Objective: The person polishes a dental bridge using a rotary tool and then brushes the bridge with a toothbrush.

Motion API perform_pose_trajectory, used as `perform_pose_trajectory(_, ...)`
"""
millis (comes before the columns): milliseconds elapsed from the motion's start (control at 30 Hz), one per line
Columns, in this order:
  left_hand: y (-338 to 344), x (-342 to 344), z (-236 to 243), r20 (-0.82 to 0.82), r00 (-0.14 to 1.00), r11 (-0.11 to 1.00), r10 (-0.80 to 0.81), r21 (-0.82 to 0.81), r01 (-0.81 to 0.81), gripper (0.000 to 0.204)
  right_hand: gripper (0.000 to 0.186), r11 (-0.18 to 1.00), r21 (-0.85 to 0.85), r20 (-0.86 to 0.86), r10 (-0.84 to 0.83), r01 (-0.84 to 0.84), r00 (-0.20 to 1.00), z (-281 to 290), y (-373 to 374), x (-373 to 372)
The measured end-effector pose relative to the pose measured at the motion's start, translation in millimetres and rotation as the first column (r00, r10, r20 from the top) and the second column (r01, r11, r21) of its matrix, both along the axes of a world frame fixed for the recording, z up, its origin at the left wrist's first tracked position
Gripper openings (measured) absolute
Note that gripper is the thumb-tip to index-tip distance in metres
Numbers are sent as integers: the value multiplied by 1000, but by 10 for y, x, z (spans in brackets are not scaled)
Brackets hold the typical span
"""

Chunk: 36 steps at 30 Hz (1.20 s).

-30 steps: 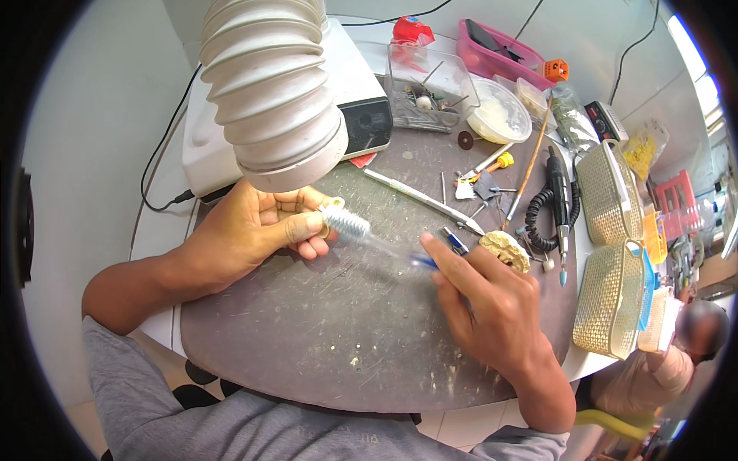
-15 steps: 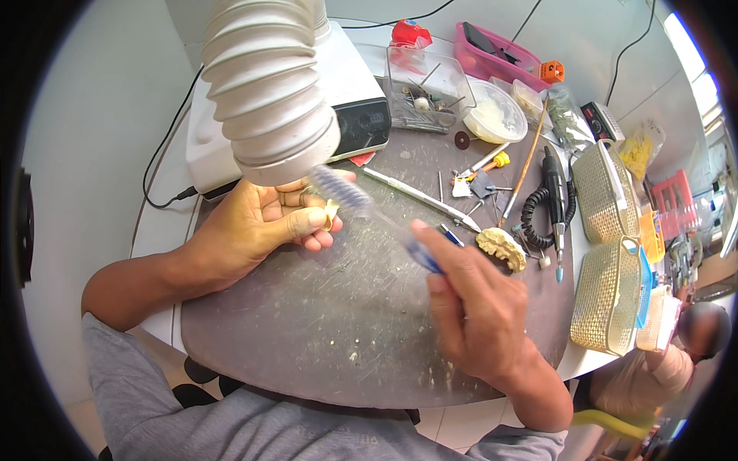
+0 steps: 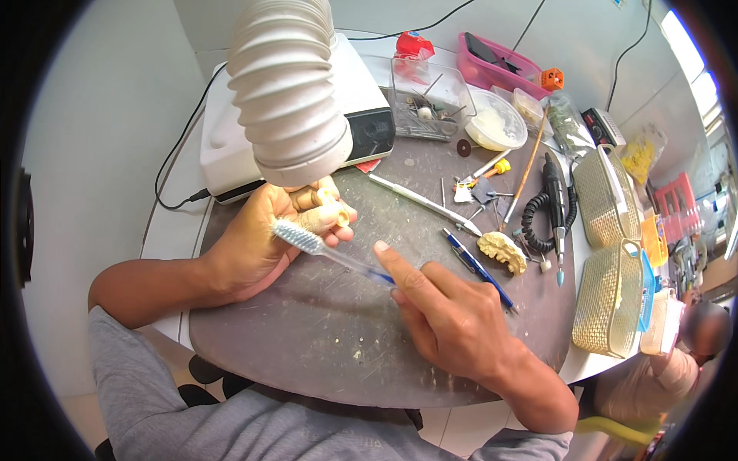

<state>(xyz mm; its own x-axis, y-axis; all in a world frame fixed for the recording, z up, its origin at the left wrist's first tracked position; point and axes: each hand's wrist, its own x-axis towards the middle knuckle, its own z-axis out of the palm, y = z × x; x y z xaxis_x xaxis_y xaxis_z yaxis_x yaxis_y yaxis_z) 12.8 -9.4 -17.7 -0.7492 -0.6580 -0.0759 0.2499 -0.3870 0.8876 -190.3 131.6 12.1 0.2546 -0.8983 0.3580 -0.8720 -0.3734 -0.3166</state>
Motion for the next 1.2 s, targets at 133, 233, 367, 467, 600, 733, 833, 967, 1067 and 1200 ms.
perform_pose_trajectory(133,8,15,5,45,997,997,68,-36,-66,31,46,993,-30,-88,-114,111,990,84,-12,-336)
perform_pose_trajectory(233,1,9,62,86,995,995,49,-88,-41,31,46,980,-115,-27,-168,164,985,142,44,-338)
perform_pose_trajectory(367,49,9,20,36,996,987,84,-142,-78,31,48,994,-98,-89,-65,56,994,62,-84,-32)
perform_pose_trajectory(467,63,-4,6,55,987,988,148,-60,-145,32,53,997,-44,-113,-62,57,992,96,-2,-228)
perform_pose_trajectory(600,15,5,78,94,993,995,76,-74,-69,35,54,996,-94,-119,-11,0,993,129,53,-349)
perform_pose_trajectory(733,28,40,41,63,997,999,42,-32,-40,36,50,993,-116,-111,-52,39,992,22,-45,-158)
perform_pose_trajectory(833,22,50,16,43,999,1000,8,-24,-7,37,48,966,-195,-103,-195,172,975,-46,-76,-318)
perform_pose_trajectory(967,35,36,102,58,998,998,32,47,-35,37,47,990,-135,-75,23,-33,997,-6,36,-66)
perform_pose_trajectory(1067,33,54,71,15,999,996,50,68,-51,35,48,986,-135,-43,-107,101,993,-47,-51,-140)
perform_pose_trajectory(1200,30,46,98,26,1000,1000,16,13,-17,35,47,982,-146,-64,-129,118,990,-37,-12,-259)
